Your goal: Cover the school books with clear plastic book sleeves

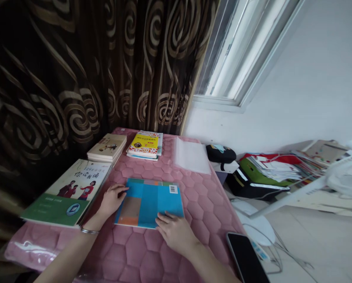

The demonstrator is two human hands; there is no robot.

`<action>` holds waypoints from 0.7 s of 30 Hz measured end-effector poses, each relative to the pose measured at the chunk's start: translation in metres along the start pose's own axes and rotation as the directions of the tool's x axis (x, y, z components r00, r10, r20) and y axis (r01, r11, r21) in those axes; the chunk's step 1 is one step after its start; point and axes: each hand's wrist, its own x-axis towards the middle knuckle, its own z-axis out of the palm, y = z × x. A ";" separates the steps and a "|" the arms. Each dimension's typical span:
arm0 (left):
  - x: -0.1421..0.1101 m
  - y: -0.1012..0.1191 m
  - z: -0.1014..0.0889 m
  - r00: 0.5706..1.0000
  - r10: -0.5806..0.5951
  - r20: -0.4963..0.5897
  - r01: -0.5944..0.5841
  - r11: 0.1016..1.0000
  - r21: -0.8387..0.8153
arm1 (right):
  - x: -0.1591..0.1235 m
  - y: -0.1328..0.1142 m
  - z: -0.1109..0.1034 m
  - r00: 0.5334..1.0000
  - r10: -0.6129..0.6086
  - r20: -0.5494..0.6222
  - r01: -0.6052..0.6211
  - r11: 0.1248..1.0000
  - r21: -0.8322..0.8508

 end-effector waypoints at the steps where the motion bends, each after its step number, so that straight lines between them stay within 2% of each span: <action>1: 0.002 0.000 0.001 1.000 -0.012 0.009 0.011 1.000 0.013 | 0.000 0.000 0.002 1.000 -0.004 0.002 0.004 1.000 -0.006; 5: 0.012 0.001 0.004 1.000 0.018 0.024 -0.020 0.998 0.067 | -0.004 0.003 0.015 0.998 -0.044 -0.041 0.040 0.995 -0.095; 8: 0.023 -0.005 0.007 0.995 0.079 0.058 -0.081 0.996 0.029 | -0.004 0.006 0.010 0.999 -0.022 -0.036 0.018 0.994 -0.108; 11: 0.035 -0.017 0.011 0.997 0.071 0.038 -0.067 0.992 -0.105 | 0.009 0.015 -0.017 0.992 0.125 0.024 -0.124 0.992 -0.036; 14: 0.044 -0.027 0.015 0.998 -0.019 -0.066 0.005 0.978 -0.208 | 0.037 0.035 -0.055 0.956 0.274 -0.107 -0.277 0.961 -0.011; 18: 0.040 -0.024 0.022 0.985 -0.095 -0.147 0.066 0.979 -0.191 | 0.094 0.071 -0.099 0.911 0.325 -0.254 -0.362 0.925 -0.115; 21: 0.029 -0.011 0.025 0.988 -0.026 -0.151 0.014 0.997 -0.079 | 0.138 0.094 -0.114 0.885 0.372 -0.279 -0.433 0.878 -0.203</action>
